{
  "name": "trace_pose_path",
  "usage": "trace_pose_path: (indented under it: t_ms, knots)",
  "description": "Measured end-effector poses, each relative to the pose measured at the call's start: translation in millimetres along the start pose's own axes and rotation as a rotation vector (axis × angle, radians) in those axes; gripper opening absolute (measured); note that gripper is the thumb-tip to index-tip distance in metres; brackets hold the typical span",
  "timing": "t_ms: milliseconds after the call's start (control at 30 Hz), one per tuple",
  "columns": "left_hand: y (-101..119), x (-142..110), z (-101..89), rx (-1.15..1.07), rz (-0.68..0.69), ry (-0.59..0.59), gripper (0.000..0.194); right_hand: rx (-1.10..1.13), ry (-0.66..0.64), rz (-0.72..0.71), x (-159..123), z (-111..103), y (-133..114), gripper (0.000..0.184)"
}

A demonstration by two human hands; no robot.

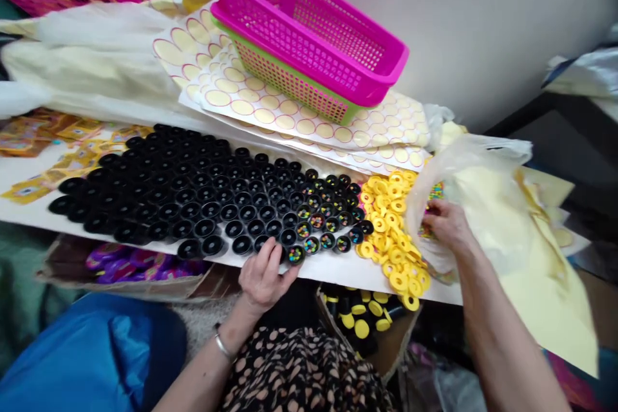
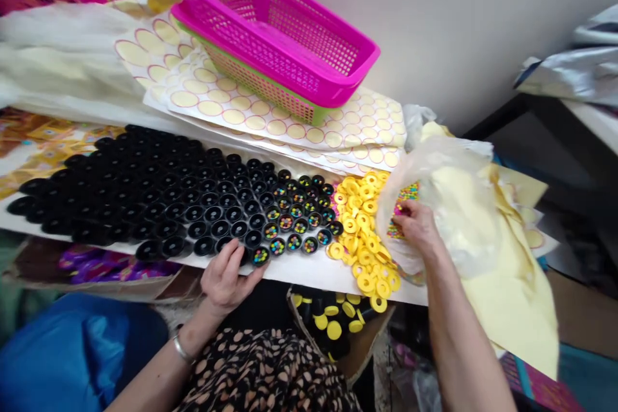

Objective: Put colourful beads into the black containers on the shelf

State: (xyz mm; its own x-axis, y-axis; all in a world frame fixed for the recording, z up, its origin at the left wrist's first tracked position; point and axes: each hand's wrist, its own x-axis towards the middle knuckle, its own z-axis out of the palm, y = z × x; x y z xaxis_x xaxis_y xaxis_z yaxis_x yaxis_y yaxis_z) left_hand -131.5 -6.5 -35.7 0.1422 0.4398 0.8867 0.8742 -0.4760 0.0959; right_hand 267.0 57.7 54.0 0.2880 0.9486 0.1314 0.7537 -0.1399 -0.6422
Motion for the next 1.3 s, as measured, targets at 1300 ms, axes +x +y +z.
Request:
trace_pose_path:
  t_ms: [1300]
  knots:
    - [6, 0, -9.4, -0.06, -0.051, -0.061, 0.053, -0.306, -0.517, -0.853, -82, 105, -209, 0.019]
